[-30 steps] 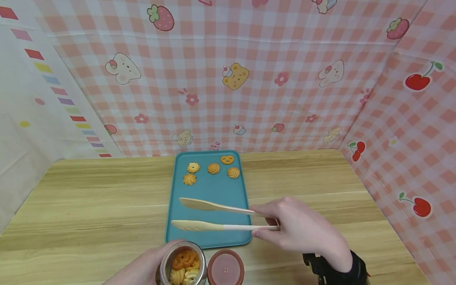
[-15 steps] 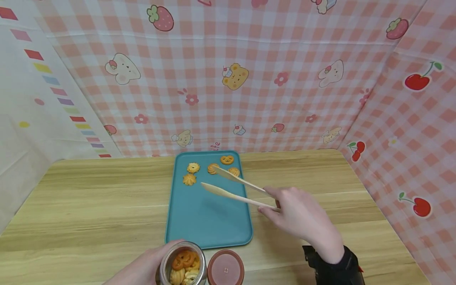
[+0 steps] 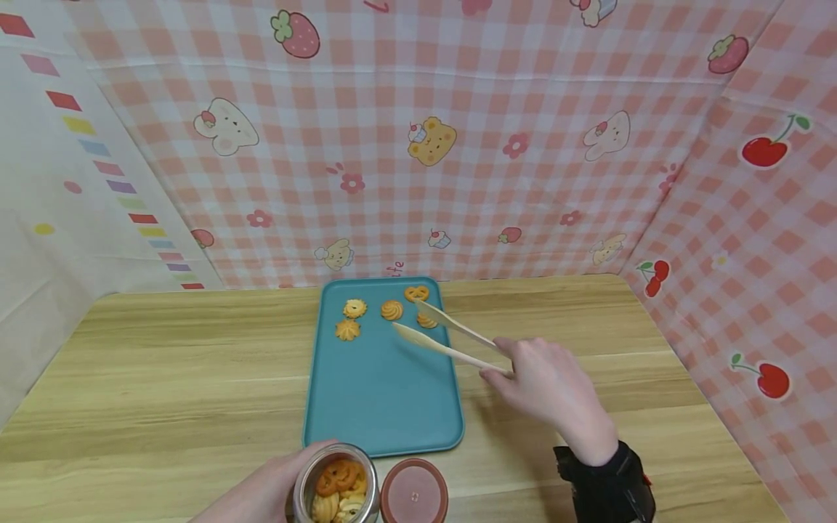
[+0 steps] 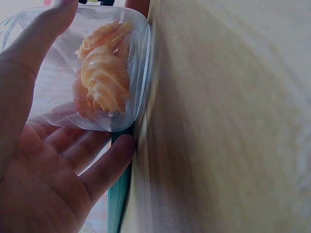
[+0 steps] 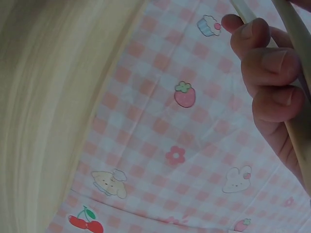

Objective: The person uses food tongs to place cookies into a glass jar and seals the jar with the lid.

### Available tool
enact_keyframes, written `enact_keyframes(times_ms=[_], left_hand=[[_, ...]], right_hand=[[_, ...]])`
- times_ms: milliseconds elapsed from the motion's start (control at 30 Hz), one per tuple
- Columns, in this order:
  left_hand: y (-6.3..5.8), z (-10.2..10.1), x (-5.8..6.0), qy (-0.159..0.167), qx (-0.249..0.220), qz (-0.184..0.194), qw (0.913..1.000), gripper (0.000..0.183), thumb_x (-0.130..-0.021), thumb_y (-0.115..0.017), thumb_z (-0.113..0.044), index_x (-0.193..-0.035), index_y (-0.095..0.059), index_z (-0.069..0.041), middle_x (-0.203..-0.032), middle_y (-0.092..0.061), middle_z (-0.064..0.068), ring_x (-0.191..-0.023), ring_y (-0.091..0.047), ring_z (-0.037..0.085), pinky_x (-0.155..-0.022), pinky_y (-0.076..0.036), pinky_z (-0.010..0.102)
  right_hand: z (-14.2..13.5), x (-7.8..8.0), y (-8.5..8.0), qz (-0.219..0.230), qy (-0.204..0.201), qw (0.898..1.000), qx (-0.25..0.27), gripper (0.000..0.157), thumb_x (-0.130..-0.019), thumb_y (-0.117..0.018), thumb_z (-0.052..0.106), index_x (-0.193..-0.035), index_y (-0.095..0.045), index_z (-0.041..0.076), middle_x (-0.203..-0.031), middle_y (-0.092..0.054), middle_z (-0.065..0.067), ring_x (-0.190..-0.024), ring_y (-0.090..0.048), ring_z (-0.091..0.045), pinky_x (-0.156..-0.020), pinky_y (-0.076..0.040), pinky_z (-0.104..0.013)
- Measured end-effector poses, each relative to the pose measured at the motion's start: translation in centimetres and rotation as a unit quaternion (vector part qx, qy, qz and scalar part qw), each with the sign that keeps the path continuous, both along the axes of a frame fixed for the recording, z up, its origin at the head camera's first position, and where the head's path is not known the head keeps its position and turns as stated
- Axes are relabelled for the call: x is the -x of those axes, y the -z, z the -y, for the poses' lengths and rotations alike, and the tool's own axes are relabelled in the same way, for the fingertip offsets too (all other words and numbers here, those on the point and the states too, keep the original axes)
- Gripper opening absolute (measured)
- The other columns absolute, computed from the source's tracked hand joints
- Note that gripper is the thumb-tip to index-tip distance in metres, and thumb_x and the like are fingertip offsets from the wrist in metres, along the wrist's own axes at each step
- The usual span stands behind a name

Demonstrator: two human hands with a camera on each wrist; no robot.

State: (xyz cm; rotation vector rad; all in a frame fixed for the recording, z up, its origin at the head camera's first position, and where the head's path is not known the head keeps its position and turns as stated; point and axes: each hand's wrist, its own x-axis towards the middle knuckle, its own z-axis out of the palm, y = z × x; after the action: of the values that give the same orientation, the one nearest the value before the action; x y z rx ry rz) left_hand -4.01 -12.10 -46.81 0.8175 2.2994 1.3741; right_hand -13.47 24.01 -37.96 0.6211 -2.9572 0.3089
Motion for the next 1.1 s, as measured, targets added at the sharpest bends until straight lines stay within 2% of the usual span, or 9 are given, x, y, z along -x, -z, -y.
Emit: enact_keyframes(times_ms=[200, 500, 1100], left_hand=[[0.1, 0.0, 0.1, 0.004, -0.008, -0.001, 1.0, 0.076, -0.076, -0.077, -0.047, -0.142, -0.042, -0.032, -0.123, -0.058, -0.013, -0.106, -0.057, 0.007, -0.088, -0.047, 0.031], [0.1, 0.1, 0.0, 0.006, -0.011, 0.01, 0.9999, 0.076, -0.076, -0.077, -0.046, -0.142, -0.041, -0.033, -0.124, -0.057, -0.012, -0.107, -0.057, 0.008, -0.088, -0.047, 0.031], [0.0, 0.1, 0.1, 0.005, -0.007, -0.003, 1.0, 0.077, -0.076, -0.077, -0.047, -0.142, -0.041, -0.033, -0.124, -0.057, -0.013, -0.107, -0.057, 0.007, -0.088, -0.048, 0.031]], right_hand=[[0.1, 0.9, 1.1, 0.006, 0.017, 1.0, 0.013, 0.039, -0.085, -0.069, 0.039, -0.113, -0.07, 0.013, -0.051, -0.035, 0.01, -0.044, -0.029, -0.006, -0.041, -0.023, -0.025], [0.0, 2.0, 2.7, 0.0, 0.032, 0.999, 0.019, 0.032, -0.085, -0.07, 0.036, -0.102, -0.07, 0.009, -0.051, -0.036, 0.009, -0.044, -0.032, -0.007, -0.041, -0.024, -0.026], [-0.1, 2.4, 3.2, 0.028, 0.036, 0.999, 0.03, 0.038, -0.086, -0.069, 0.037, -0.11, -0.07, 0.008, -0.052, -0.036, 0.009, -0.044, -0.031, -0.007, -0.039, -0.023, -0.024]])
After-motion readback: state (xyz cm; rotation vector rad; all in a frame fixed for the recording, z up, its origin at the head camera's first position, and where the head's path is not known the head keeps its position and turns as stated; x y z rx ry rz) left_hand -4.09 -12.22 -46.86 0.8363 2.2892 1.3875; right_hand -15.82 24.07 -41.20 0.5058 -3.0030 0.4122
